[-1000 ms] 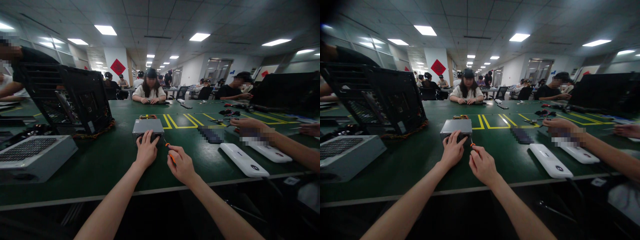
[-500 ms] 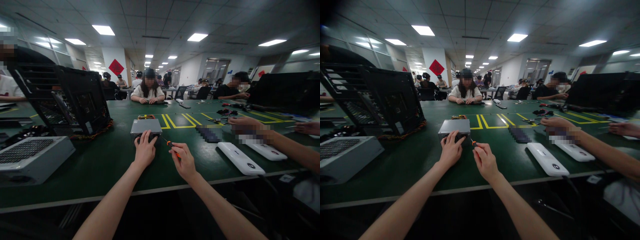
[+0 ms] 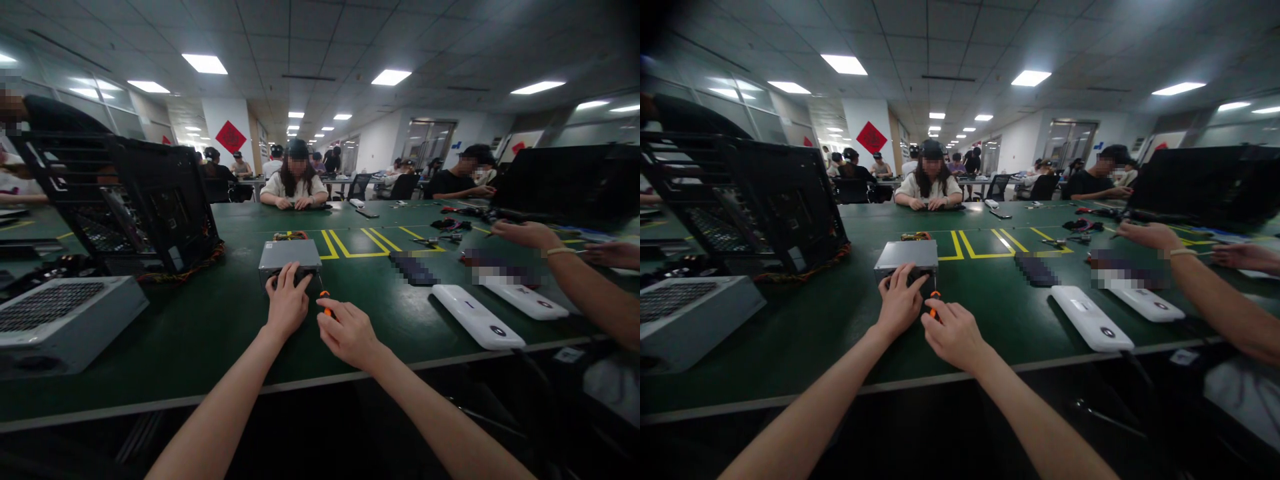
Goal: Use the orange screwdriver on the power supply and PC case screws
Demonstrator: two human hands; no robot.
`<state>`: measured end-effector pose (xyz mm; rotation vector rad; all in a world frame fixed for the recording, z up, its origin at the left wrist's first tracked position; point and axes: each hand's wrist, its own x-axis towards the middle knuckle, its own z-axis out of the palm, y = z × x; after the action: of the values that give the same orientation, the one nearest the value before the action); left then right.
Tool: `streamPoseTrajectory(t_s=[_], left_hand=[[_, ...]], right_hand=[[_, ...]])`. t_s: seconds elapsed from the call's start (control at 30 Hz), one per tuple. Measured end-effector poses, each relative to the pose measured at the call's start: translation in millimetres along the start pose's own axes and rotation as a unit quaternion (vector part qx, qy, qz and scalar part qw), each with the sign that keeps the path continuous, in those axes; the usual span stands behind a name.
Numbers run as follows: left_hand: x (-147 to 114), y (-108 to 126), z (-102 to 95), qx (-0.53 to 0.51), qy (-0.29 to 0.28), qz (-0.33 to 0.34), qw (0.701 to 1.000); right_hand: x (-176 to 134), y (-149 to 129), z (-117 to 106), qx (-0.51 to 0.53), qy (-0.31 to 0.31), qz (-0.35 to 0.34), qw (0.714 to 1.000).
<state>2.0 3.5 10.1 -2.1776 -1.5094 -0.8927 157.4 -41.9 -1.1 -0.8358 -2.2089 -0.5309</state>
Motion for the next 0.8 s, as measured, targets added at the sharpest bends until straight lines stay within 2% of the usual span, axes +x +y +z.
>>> streamPoseTrajectory(t_s=[0.07,0.17,0.27,0.37,0.6,0.7,0.8], left_hand=[[0,0,-0.4,-0.001,-0.002,0.001,1.000],[-1,-1,0.1,-0.005,-0.002,0.002,1.000],[-1,-1,1.8,-0.009,0.000,-0.001,1.000],[-1,-2,3.1,-0.012,0.003,-0.003,1.000],[-1,-3,0.9,-0.017,-0.006,-0.001,1.000],[-1,-3,0.6,-0.023,-0.003,0.000,1.000],[-1,-3,1.5,-0.021,0.004,0.001,1.000]], right_hand=[[1,-3,-1,-0.006,-0.010,-0.003,1.000],[0,-2,-1,-0.018,0.018,-0.002,1.000],[-2,2,-1,-0.032,0.064,0.035,0.997],[-2,2,-1,-0.028,0.064,0.069,0.995],[6,-10,-4,-0.009,-0.018,0.023,1.000],[5,-7,-4,-0.030,0.005,-0.019,0.999],[1,-4,-2,-0.026,0.042,-0.012,0.999]])
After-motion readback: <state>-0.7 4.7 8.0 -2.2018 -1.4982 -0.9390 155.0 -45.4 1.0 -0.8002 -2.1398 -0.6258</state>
